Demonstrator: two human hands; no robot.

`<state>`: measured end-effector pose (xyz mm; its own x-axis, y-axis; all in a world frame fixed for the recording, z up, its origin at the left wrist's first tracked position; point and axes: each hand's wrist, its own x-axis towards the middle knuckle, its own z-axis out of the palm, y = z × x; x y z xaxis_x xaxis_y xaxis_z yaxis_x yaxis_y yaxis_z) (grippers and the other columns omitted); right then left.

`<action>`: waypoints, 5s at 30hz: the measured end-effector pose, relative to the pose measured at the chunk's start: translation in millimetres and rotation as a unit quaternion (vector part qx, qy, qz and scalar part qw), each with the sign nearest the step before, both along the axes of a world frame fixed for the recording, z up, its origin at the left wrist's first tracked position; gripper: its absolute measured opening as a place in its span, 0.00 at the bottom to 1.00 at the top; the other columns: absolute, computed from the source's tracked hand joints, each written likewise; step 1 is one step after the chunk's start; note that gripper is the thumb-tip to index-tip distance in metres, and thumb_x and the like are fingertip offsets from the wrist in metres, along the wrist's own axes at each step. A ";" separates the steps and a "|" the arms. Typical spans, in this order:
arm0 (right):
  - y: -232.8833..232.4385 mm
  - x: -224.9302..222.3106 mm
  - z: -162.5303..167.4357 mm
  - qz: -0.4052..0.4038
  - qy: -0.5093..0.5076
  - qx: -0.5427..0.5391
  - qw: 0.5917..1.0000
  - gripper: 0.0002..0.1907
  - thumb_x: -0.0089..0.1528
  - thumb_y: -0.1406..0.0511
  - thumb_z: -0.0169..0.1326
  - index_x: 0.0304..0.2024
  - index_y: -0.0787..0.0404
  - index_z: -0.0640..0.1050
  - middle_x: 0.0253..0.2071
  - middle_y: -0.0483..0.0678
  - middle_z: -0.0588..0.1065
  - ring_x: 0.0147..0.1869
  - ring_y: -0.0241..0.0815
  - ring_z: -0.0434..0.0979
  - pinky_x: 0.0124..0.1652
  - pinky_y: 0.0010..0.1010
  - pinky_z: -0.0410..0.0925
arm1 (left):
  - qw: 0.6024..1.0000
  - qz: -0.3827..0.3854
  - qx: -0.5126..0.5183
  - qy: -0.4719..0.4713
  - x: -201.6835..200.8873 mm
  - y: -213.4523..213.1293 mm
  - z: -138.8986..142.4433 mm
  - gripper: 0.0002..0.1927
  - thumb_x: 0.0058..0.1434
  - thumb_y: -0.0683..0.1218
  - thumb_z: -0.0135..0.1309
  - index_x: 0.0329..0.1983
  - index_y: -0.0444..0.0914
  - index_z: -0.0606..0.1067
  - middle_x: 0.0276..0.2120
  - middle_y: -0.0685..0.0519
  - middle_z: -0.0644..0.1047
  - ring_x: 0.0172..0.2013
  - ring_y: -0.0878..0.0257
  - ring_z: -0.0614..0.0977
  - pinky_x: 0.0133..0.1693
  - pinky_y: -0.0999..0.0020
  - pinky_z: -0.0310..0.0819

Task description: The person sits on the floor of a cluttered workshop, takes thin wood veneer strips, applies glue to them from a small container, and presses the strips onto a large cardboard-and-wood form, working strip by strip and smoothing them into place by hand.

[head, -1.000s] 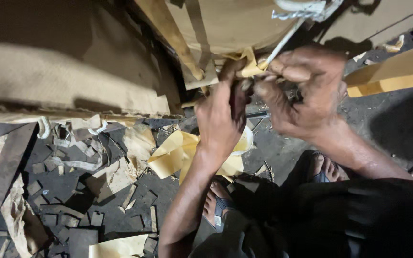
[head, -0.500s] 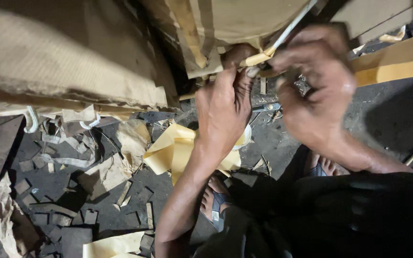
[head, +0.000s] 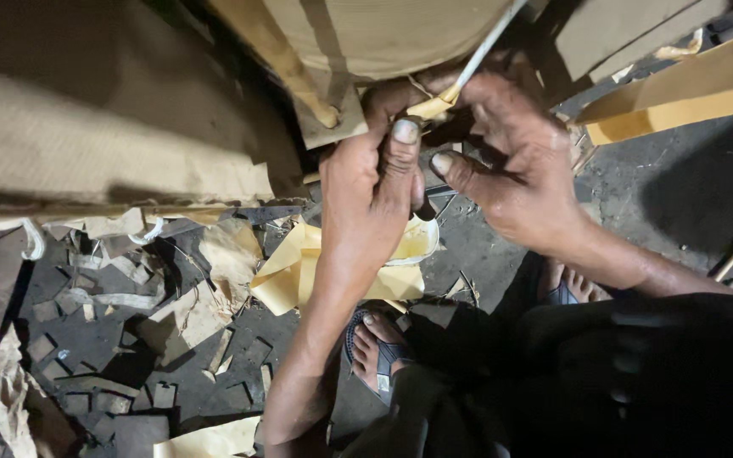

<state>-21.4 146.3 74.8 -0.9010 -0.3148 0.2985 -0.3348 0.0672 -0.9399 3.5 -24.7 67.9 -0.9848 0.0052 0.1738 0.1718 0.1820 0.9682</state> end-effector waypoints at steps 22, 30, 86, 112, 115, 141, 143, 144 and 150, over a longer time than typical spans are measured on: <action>34.0 -25.4 1.2 -0.014 0.170 0.142 0.975 0.08 0.64 0.74 0.60 0.38 0.64 0.72 0.38 0.49 0.71 0.39 0.36 0.72 0.35 0.27 0.73 | 0.994 0.005 -0.084 0.064 0.0 4.0 1.7 0.22 0.82 0.57 0.41 0.68 0.38 0.70 0.25 0.55 0.78 0.28 0.71 0.80 0.37 0.72 0.77; 23.9 -25.0 4.0 0.012 0.252 0.112 0.961 0.21 0.59 0.66 0.65 0.50 0.68 0.74 0.44 0.54 0.70 0.48 0.43 0.73 0.42 0.34 0.75 | 0.999 0.001 -0.037 -0.038 -4.8 8.6 5.5 0.21 0.78 0.56 0.42 0.61 0.37 0.72 0.20 0.57 0.74 0.21 0.73 0.75 0.25 0.74 0.71; 9.1 -66.2 69.8 0.112 0.683 0.367 0.622 0.08 0.63 0.71 0.63 0.45 0.63 0.85 0.42 0.50 0.79 0.32 0.36 0.72 0.28 0.29 0.63 | 0.987 0.050 -0.121 0.095 -11.1 -10.7 -10.5 0.16 0.60 0.42 0.55 0.52 0.38 0.73 0.31 0.39 0.80 0.35 0.38 0.82 0.38 0.44 0.74; 3.3 -14.7 64.6 -0.035 0.544 0.544 0.638 0.26 0.60 0.78 0.54 0.60 0.56 0.78 0.43 0.49 0.75 0.30 0.42 0.76 0.23 0.27 0.67 | 0.978 0.159 -0.050 0.126 -11.8 12.4 -1.8 0.15 0.71 0.49 0.47 0.33 0.35 0.76 0.25 0.40 0.79 0.28 0.41 0.82 0.33 0.46 0.73; 5.4 -18.5 72.4 0.037 0.480 0.537 0.693 0.22 0.62 0.73 0.56 0.60 0.67 0.80 0.39 0.49 0.74 0.32 0.43 0.76 0.29 0.35 0.70 | 0.982 0.147 -0.067 0.101 -14.4 11.7 -5.8 0.16 0.70 0.49 0.47 0.32 0.35 0.77 0.25 0.39 0.79 0.29 0.40 0.82 0.34 0.45 0.74; 29.7 -0.4 62.9 0.290 -0.295 -0.065 0.908 0.43 0.65 0.67 0.61 0.76 0.67 0.53 0.31 0.52 0.79 0.29 0.40 0.78 0.27 0.29 0.73 | 0.942 0.165 -0.206 0.206 -15.1 14.5 -12.3 0.17 0.63 0.45 0.59 0.55 0.40 0.73 0.24 0.45 0.77 0.25 0.46 0.80 0.28 0.49 0.72; 33.2 2.2 63.7 0.387 -0.372 -0.205 0.818 0.45 0.67 0.65 0.61 0.79 0.64 0.50 0.33 0.52 0.79 0.31 0.43 0.77 0.29 0.32 0.73 | 0.933 0.183 -0.211 0.230 -17.6 18.7 -19.3 0.16 0.64 0.45 0.58 0.53 0.41 0.73 0.25 0.47 0.76 0.24 0.48 0.80 0.28 0.51 0.72; 36.1 2.4 65.2 0.426 -0.400 -0.239 0.775 0.44 0.67 0.63 0.60 0.79 0.63 0.51 0.35 0.53 0.79 0.32 0.44 0.77 0.30 0.33 0.72 | 0.932 0.183 -0.223 0.220 -19.6 20.8 -22.5 0.15 0.62 0.45 0.58 0.52 0.41 0.74 0.24 0.47 0.76 0.24 0.49 0.80 0.27 0.51 0.72; 71.3 4.9 64.0 0.408 -0.302 -0.246 0.826 0.38 0.65 0.65 0.60 0.74 0.65 0.61 0.38 0.54 0.78 0.32 0.44 0.75 0.33 0.35 0.71 | 0.922 0.206 -0.243 0.218 -22.5 29.8 -33.9 0.11 0.70 0.52 0.59 0.45 0.42 0.75 0.23 0.49 0.77 0.25 0.52 0.81 0.28 0.53 0.72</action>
<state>-16.5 217.6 138.8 -0.4798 -0.8652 0.1458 0.4592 -0.3891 -0.7986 -19.0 5.1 34.0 -0.7580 -0.1711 0.6294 0.3453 0.7135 0.6097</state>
